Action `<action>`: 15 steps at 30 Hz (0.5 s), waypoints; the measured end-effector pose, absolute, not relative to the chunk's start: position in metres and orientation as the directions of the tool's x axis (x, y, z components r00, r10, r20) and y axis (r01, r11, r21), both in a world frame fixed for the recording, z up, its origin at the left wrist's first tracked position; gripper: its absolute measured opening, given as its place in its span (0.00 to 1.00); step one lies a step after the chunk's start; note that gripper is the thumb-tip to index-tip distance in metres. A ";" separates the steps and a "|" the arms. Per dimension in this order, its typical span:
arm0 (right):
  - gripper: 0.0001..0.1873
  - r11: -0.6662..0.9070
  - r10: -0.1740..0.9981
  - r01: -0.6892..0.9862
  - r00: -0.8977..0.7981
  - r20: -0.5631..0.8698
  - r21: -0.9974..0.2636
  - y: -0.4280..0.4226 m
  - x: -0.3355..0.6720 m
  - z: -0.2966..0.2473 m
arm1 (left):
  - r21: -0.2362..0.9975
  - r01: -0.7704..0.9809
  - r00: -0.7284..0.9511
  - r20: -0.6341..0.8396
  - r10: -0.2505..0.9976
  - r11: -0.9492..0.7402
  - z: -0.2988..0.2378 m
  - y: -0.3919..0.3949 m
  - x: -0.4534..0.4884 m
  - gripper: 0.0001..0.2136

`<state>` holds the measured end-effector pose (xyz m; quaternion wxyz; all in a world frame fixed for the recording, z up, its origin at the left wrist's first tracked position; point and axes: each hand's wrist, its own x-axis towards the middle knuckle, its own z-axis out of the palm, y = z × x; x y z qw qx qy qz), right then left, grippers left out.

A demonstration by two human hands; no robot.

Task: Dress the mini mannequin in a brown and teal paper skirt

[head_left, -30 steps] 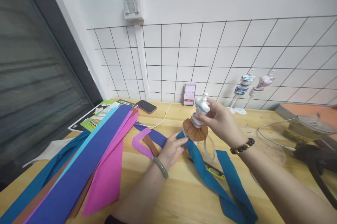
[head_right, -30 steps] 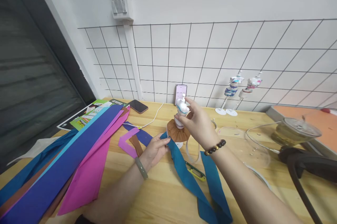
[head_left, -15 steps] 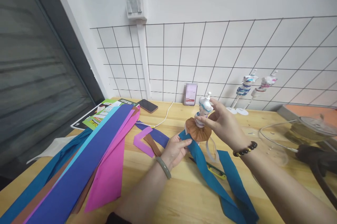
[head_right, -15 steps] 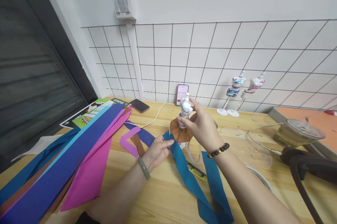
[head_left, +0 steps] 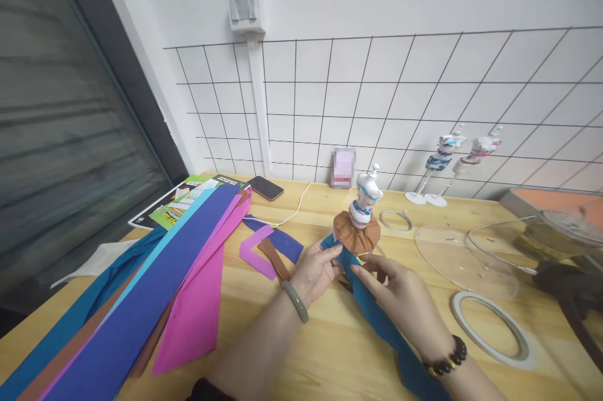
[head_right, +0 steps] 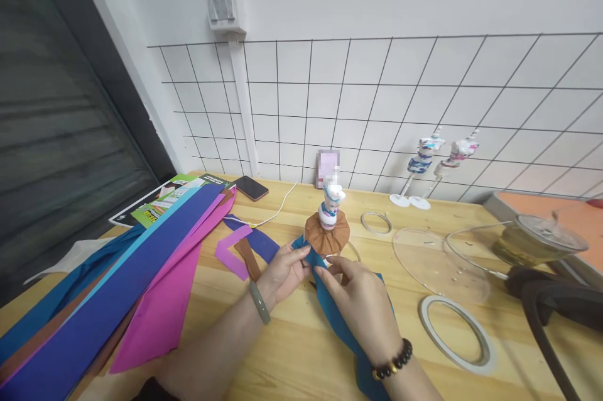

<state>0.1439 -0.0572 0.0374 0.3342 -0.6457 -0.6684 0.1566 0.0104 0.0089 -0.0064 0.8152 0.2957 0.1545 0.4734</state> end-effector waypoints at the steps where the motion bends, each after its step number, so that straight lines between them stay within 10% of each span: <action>1: 0.16 0.114 0.971 0.745 0.055 0.231 -0.657 -0.056 0.143 0.036 | 0.625 -0.684 0.505 0.032 0.863 0.377 -0.006 0.009 0.010 0.10; 15: 0.13 0.285 0.916 0.854 -0.109 0.385 -0.435 -0.057 0.144 0.041 | 0.602 -0.696 0.507 0.026 0.862 0.391 0.000 0.008 0.008 0.10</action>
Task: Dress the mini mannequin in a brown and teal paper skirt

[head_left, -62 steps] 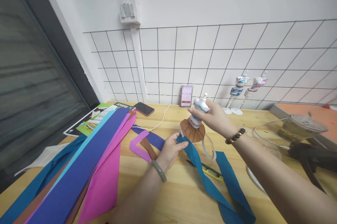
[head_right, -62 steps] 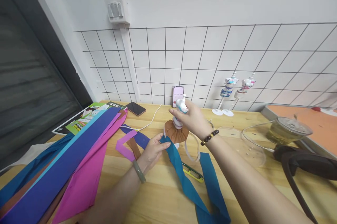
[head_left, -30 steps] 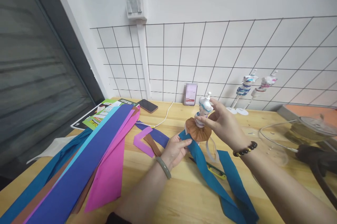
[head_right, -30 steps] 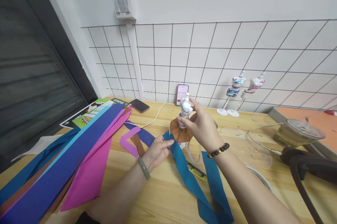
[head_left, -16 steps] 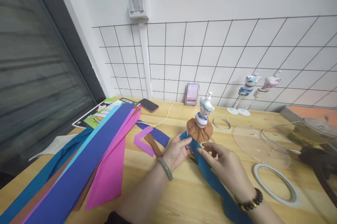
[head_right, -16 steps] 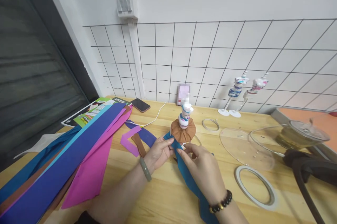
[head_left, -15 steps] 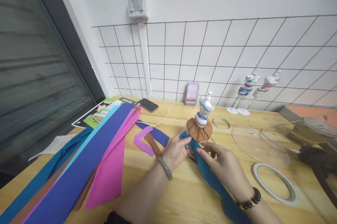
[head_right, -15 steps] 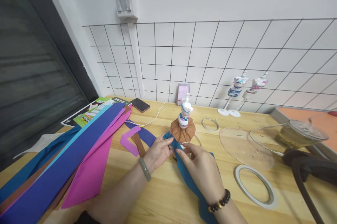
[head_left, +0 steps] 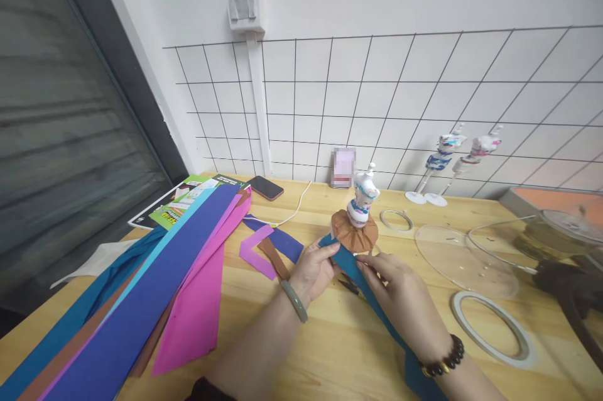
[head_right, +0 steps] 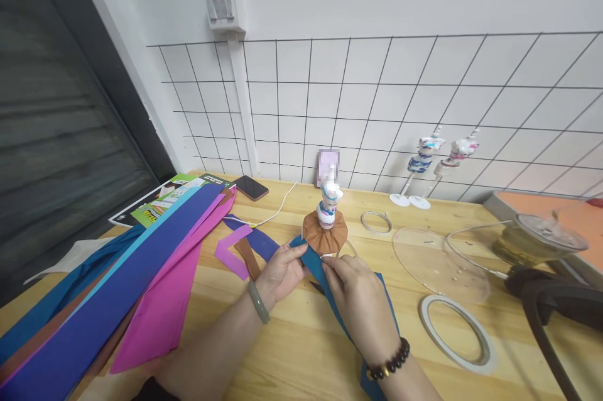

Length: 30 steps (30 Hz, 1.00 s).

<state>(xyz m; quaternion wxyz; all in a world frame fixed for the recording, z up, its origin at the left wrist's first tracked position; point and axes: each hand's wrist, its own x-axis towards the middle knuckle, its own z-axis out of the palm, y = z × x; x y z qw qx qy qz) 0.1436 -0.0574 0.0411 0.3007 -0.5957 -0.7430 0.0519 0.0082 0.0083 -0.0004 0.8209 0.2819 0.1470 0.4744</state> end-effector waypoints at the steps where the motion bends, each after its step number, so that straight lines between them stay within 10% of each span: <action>1: 0.13 0.293 0.912 0.855 -0.116 0.394 -0.428 -0.058 0.143 0.041 | 0.604 -0.694 0.513 0.036 0.857 0.391 0.000 0.008 0.008 0.10; 30: 0.15 0.178 0.935 0.849 0.011 0.353 -0.498 -0.045 0.147 0.043 | 0.577 -0.720 0.500 0.048 0.865 0.385 -0.004 0.009 0.008 0.06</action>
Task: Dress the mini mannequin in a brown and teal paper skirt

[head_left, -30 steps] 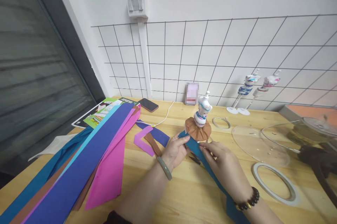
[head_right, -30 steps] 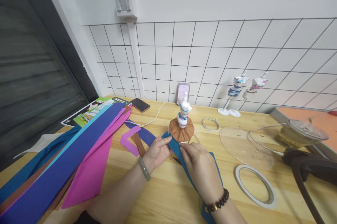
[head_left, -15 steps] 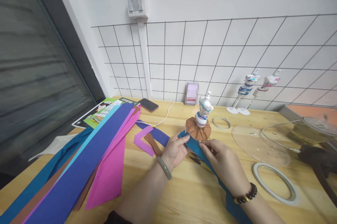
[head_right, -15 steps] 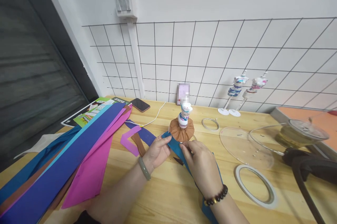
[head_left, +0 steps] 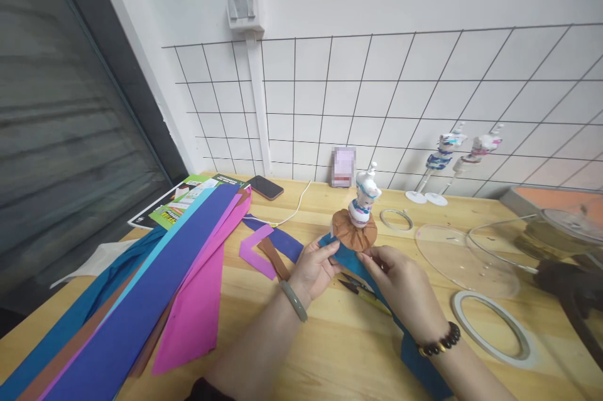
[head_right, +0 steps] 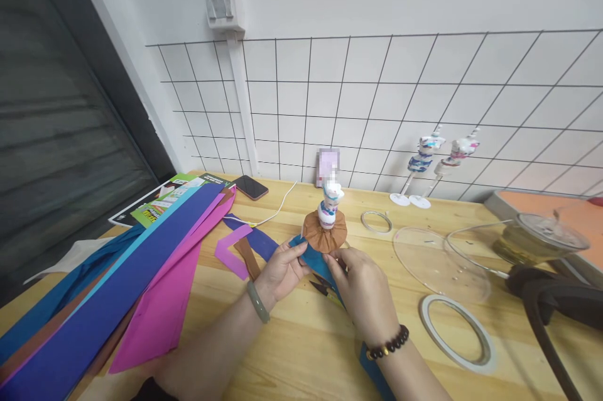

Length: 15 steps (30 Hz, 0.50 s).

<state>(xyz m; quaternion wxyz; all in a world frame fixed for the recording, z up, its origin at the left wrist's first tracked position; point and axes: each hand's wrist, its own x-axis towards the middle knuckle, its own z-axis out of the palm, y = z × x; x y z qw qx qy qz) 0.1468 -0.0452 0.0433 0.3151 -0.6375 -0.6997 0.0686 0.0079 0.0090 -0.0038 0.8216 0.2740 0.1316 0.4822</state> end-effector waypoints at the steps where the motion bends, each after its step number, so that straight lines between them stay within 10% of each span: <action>1: 0.15 0.177 0.938 0.842 0.013 0.347 -0.509 -0.045 0.148 0.042 | 0.574 -0.721 0.502 0.046 0.864 0.388 -0.004 0.009 0.008 0.06; 15: 0.13 0.072 0.966 0.706 0.126 0.225 -0.705 -0.038 0.159 0.039 | 0.529 -0.706 0.548 -0.014 0.836 0.471 -0.010 0.010 0.015 0.09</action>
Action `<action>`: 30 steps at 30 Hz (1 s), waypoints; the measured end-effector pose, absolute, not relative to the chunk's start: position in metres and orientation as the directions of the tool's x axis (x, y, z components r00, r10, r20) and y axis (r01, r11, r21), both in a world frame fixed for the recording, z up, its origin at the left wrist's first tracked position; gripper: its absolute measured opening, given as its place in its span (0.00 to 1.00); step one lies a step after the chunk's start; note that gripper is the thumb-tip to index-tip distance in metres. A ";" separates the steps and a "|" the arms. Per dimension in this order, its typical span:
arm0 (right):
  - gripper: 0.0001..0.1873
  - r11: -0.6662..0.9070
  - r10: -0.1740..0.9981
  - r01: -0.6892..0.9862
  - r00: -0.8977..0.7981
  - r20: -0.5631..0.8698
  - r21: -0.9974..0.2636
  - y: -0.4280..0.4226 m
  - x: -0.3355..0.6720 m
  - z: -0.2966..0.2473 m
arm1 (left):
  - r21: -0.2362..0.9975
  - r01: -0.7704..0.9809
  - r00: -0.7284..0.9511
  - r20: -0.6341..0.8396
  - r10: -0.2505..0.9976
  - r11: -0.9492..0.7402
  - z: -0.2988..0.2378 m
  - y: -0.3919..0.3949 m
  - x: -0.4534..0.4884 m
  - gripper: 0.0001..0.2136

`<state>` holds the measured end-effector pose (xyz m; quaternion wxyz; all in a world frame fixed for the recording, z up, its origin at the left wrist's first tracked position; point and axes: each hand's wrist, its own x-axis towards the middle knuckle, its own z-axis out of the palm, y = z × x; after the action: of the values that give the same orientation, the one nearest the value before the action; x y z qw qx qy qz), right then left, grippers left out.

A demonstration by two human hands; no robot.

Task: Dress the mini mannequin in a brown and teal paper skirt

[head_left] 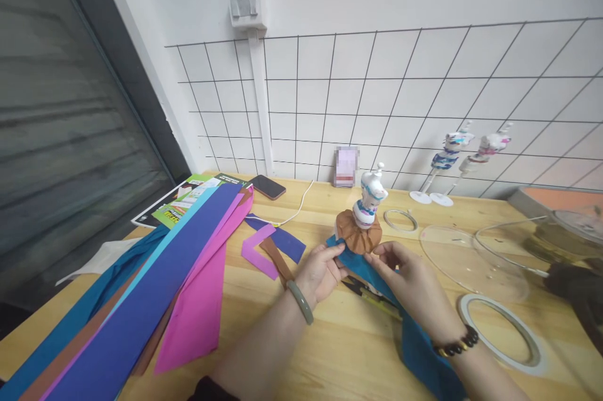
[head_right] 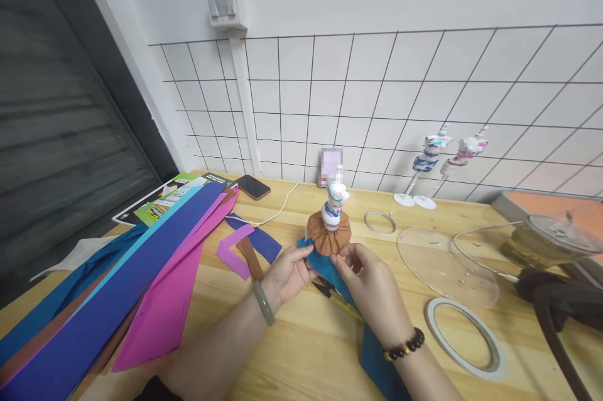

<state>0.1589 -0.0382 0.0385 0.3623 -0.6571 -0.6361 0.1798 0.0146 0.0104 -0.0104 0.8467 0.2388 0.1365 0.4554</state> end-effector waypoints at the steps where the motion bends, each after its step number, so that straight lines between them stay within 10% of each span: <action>1: 0.14 0.089 0.960 0.678 0.137 0.244 -0.729 -0.037 0.160 0.042 | 0.523 -0.700 0.554 -0.032 0.832 0.486 -0.010 0.010 0.014 0.09; 13: 0.16 0.277 0.923 0.658 0.020 0.384 -0.700 0.004 0.145 0.089 | 0.382 -0.748 0.534 -0.141 0.834 0.543 -0.012 0.014 0.013 0.09; 30: 0.16 0.236 0.930 0.614 0.081 0.357 -0.753 0.004 0.143 0.084 | 0.488 -0.748 0.446 -0.133 0.885 0.450 -0.010 0.013 0.014 0.11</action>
<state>0.1431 0.0037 0.0840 0.4370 -0.5910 -0.6534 0.1809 0.0138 0.0125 -0.0099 0.8304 0.1827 0.1880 0.4917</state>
